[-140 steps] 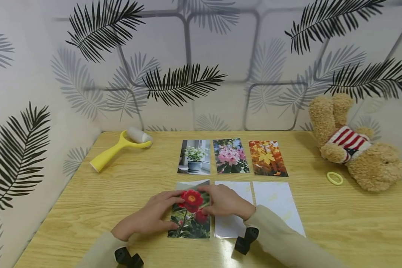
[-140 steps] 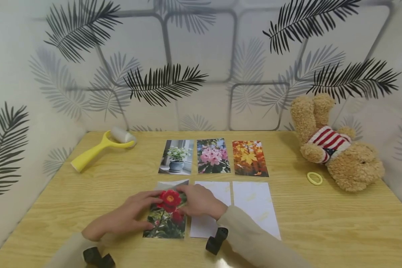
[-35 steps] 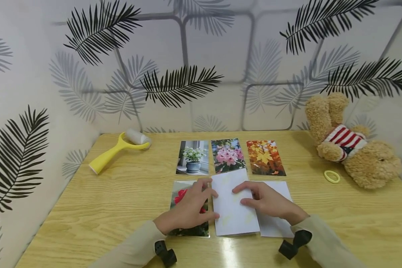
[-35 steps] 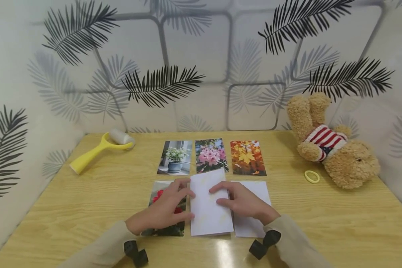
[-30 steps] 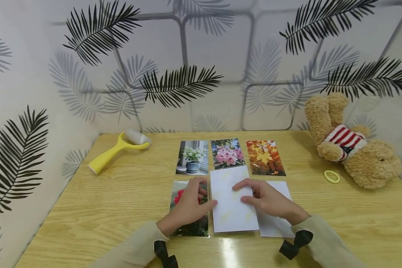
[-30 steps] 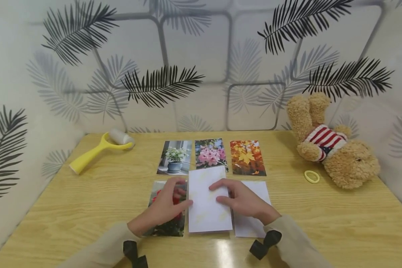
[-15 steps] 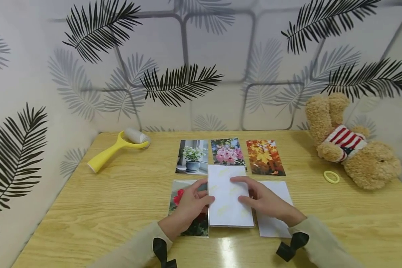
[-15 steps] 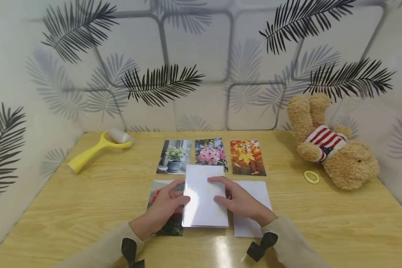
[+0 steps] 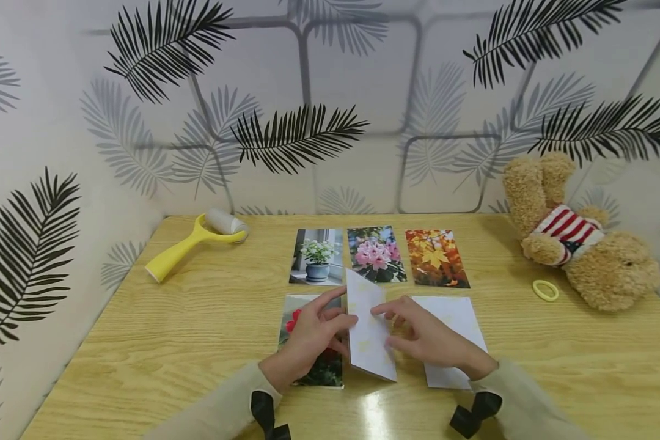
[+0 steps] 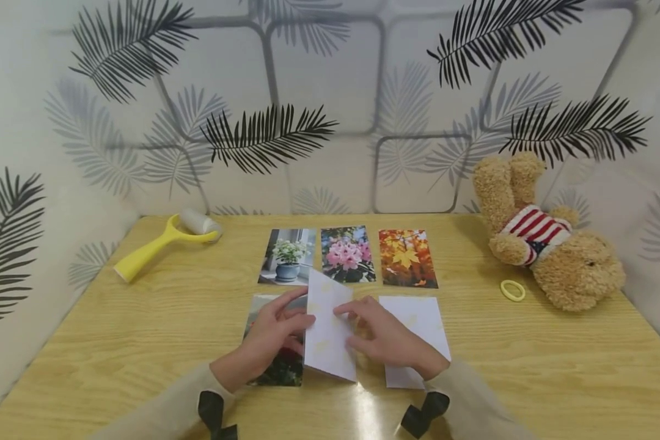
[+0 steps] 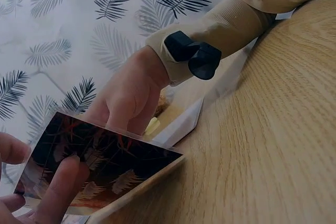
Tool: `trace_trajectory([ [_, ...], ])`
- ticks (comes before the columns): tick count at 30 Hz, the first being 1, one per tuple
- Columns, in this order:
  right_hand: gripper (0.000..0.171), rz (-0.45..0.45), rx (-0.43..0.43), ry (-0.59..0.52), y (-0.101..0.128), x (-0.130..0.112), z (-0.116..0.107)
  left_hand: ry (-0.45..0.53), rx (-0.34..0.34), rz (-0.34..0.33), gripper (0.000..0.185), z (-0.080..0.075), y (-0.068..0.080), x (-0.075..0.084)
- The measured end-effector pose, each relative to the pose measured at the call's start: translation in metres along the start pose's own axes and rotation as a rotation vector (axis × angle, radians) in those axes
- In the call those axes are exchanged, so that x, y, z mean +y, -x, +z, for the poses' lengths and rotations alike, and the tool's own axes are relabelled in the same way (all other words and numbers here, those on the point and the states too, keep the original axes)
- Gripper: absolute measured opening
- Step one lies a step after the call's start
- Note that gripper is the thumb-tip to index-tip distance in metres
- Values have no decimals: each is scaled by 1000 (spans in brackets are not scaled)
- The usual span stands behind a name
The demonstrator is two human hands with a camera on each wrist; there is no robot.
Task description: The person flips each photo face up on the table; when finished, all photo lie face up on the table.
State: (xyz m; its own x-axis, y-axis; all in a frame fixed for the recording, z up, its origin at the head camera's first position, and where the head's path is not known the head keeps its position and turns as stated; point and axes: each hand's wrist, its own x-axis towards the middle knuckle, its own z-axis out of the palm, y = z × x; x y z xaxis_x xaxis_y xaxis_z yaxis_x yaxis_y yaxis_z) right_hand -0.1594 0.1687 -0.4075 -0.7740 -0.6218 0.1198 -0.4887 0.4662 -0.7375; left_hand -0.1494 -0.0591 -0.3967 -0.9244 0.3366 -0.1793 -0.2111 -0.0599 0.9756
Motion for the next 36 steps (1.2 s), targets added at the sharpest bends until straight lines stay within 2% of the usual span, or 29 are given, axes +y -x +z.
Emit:
trace_trajectory([
  [5, 40, 27, -61, -70, 0, -3, -3, 8, -29, 7, 54, 1, -2, 3],
  [13, 42, 36, -58, -107, 2, -5, -18, 10, -36, 9, 51, 8, -4, 3],
  [18, 51, 50, -84, -156, 4, -6, -22, 33, -92, 61, 47, 13, -8, -2],
  [22, 57, 31, -93, -202, 6, -7, -26, 5, -114, 111, 46, 18, -11, -7],
  [28, 66, 21, -119, -232, 10, -12, -34, -190, -127, 213, 45, 28, -11, -13],
  [36, 66, 14, -110, -117, 14, -17, -41, -433, -179, 345, 50, 35, -9, -18],
])
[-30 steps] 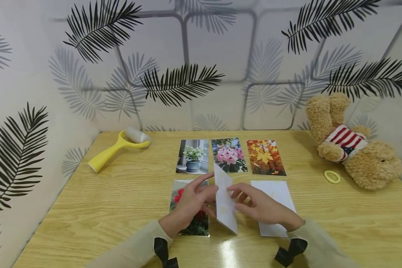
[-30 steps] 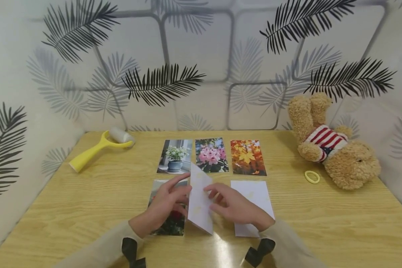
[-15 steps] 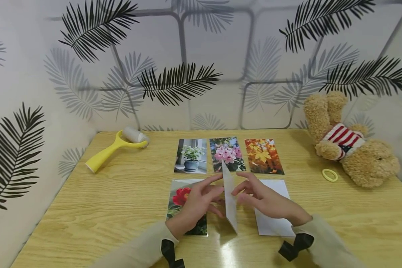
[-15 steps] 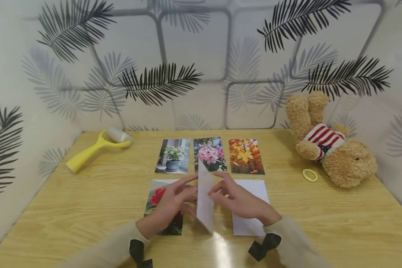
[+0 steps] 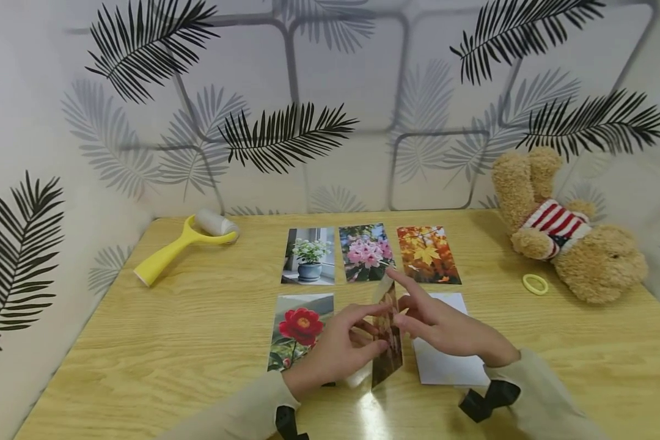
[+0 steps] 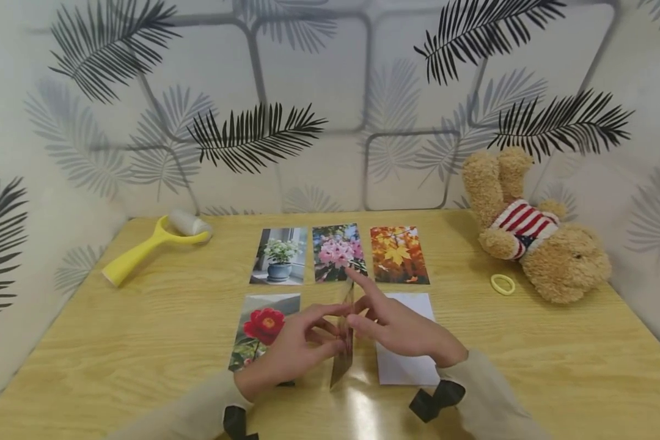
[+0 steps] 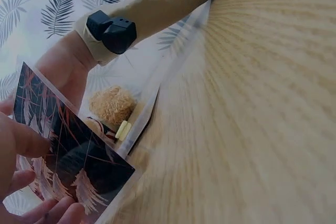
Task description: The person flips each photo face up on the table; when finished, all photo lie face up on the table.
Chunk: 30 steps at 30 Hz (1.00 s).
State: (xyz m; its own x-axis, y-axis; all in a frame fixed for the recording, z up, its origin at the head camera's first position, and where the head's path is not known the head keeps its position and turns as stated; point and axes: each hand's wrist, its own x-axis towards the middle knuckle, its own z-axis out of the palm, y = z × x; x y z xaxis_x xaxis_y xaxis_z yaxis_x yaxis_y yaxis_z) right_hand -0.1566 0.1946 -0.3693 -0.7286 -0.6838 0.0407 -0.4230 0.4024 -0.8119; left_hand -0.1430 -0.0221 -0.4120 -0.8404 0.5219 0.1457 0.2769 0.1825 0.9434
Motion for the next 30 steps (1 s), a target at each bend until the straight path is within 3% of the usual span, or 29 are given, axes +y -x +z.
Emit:
trace_trajectory([
  [3, 62, 8, 17, 59, 1, -2, -3, -48, -24, 19, 52, 0, 0, 0],
  [10, 59, 22, 47, 172, 5, -5, -13, -309, -86, 75, 56, 2, -3, -1],
  [12, 59, 38, 45, 193, 5, -5, -14, -352, -97, 65, 57, 2, -4, 0],
  [21, 54, 96, -29, 218, 5, -1, -19, -548, -117, 81, 45, 3, -2, -3],
  [30, 58, 192, -56, 160, 2, 16, -14, -690, -196, 64, 26, -3, -2, -6],
])
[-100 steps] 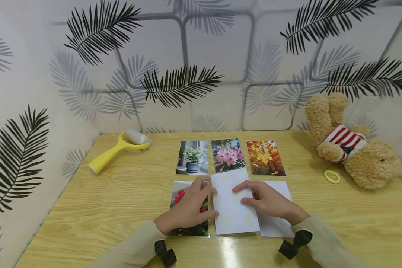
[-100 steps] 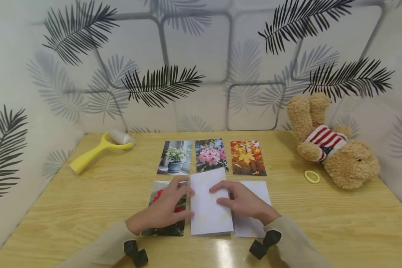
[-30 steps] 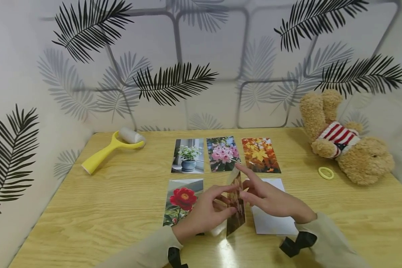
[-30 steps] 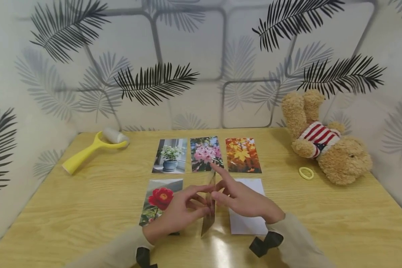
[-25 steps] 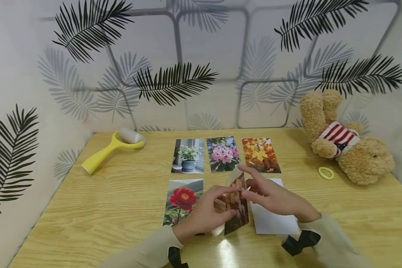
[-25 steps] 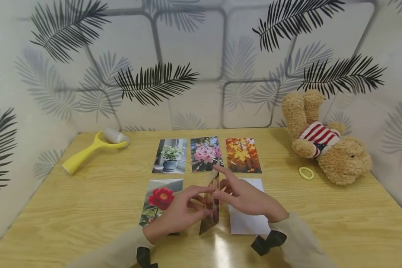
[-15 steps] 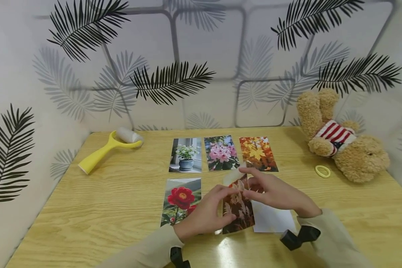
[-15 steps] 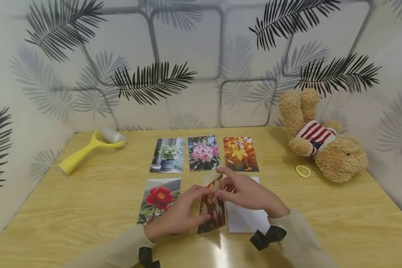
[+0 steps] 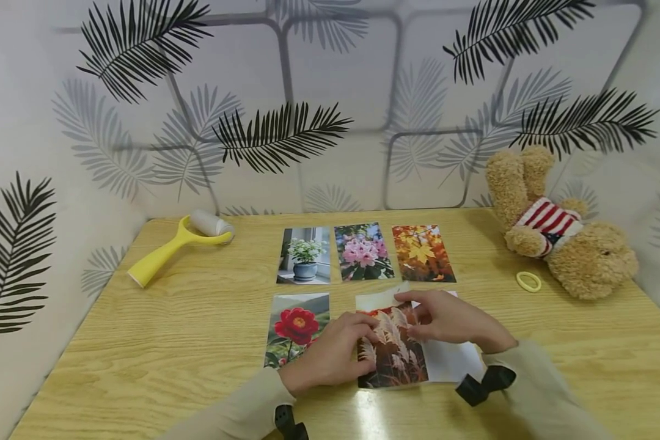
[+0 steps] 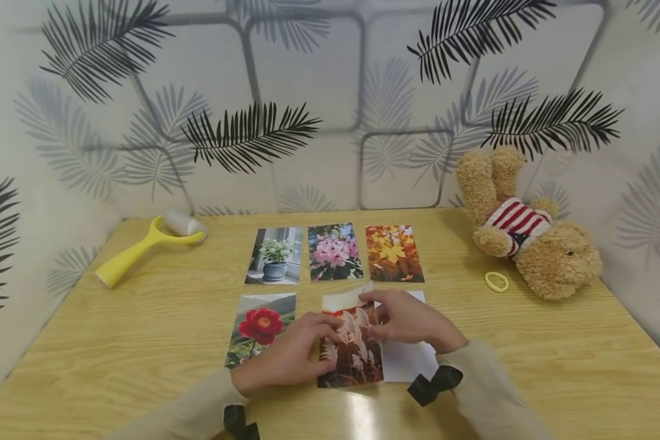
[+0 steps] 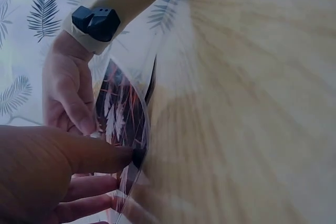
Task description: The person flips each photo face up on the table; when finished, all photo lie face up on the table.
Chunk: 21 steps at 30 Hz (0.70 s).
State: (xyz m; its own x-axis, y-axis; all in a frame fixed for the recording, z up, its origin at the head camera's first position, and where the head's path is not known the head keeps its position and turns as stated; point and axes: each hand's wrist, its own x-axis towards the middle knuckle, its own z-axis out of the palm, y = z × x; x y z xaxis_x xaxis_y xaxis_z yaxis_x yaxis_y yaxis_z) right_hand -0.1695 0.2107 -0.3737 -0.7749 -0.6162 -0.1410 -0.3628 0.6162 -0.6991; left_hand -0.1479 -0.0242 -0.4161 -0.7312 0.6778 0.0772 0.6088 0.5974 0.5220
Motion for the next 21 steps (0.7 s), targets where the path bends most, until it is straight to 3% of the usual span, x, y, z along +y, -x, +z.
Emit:
trace_trajectory([
  [12, 58, 28, 31, 88, -19, 2, 16, -78, -142, 20, 31, -24, 4, -21],
  [21, 55, 68, 51, 153, -30, 0, 20, -56, -170, 36, 33, -29, 8, -30],
])
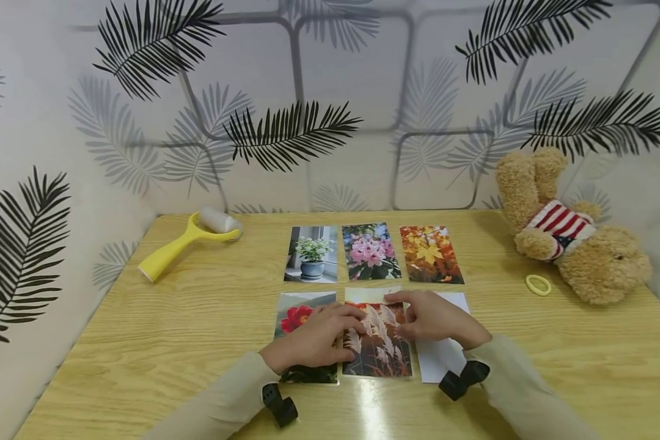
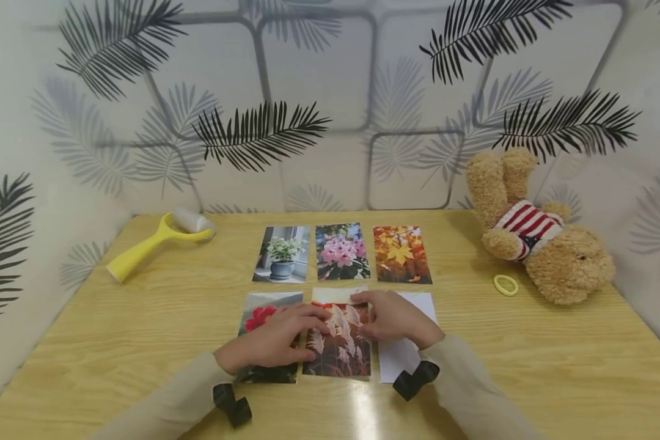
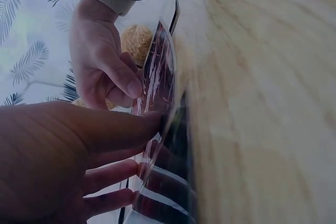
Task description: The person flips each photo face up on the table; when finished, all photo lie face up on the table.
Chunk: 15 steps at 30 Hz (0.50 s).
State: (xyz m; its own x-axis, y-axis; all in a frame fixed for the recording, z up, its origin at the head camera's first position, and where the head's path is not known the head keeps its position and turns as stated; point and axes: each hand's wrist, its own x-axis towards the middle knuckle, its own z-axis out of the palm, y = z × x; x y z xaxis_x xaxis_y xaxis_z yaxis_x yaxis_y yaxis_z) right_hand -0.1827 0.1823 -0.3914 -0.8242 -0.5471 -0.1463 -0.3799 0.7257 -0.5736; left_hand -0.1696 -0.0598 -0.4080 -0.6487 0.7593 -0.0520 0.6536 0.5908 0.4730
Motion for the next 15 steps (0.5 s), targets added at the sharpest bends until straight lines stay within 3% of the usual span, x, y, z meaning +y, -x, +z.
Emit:
trace_trajectory([
  [10, 43, 25, 17, 22, 1, -3, 1, 50, 9, 25, 32, 1, 0, -1],
  [15, 37, 17, 50, 24, 8, 0, -5, 51, 13, 5, 31, 1, 0, 1],
])
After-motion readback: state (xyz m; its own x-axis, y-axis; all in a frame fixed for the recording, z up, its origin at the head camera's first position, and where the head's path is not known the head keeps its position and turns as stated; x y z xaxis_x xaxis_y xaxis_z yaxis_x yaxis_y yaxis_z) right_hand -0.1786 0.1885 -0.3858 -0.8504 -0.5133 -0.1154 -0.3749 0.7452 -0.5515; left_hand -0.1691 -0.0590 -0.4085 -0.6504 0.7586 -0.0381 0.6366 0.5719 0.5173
